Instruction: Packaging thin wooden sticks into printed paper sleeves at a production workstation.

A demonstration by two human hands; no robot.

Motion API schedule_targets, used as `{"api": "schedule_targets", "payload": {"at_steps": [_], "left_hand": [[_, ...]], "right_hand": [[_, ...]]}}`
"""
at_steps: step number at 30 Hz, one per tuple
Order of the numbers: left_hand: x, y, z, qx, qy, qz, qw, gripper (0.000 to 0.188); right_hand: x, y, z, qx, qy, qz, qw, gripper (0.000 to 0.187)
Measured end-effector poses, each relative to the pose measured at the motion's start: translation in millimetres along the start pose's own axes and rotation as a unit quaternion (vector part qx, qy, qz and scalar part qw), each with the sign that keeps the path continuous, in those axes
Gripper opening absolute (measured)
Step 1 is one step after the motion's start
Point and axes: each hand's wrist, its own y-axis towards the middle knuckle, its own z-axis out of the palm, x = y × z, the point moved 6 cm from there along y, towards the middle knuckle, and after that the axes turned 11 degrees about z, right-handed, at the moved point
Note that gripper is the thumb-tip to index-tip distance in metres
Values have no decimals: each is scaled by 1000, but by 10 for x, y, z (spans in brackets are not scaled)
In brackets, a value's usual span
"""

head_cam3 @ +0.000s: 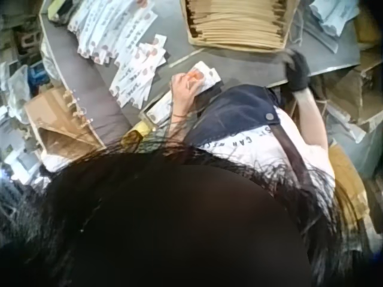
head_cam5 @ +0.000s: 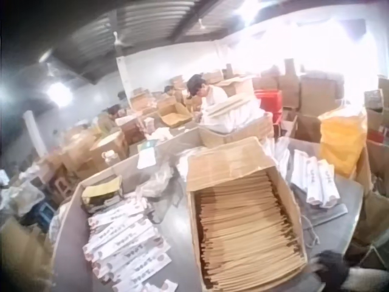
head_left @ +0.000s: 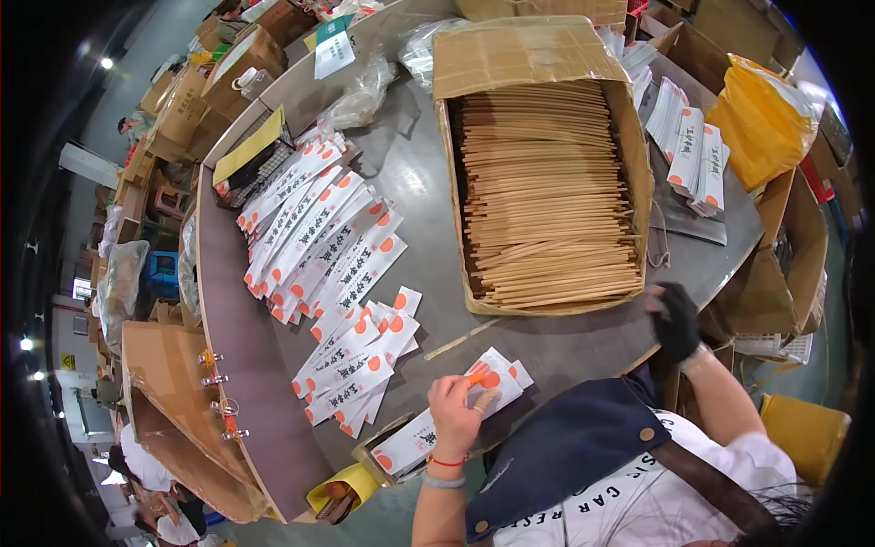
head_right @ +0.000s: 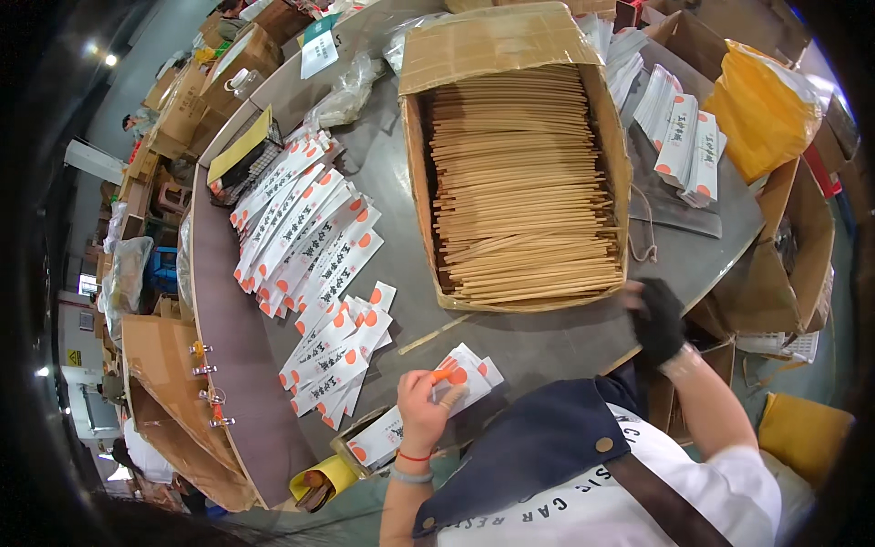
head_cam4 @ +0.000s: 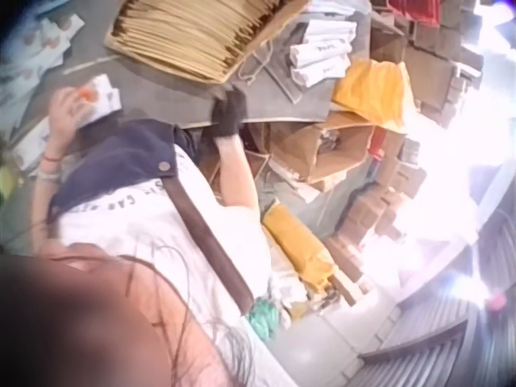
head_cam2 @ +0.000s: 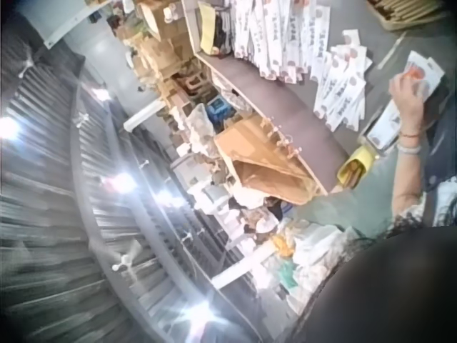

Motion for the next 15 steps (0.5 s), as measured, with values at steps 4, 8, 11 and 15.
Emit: {"api": "schedule_targets", "payload": {"at_steps": [4,8,11,15], "left_hand": [[143,4,51,37,-76,-79,993,30],[56,6,40,-26,14,-19,999,32],[-19,-19,6,-68,66,30,995,34],[-53,25,-42,-53,20,48,997,35]], "right_hand": [[1149,763,710,89,-31,-189,977,33],[1042,907,969,88,-104,-228,964,30],[1085,877,1017,104,-124,-208,965,22],[1093,902,960,96,-187,-152,966,16]]}}
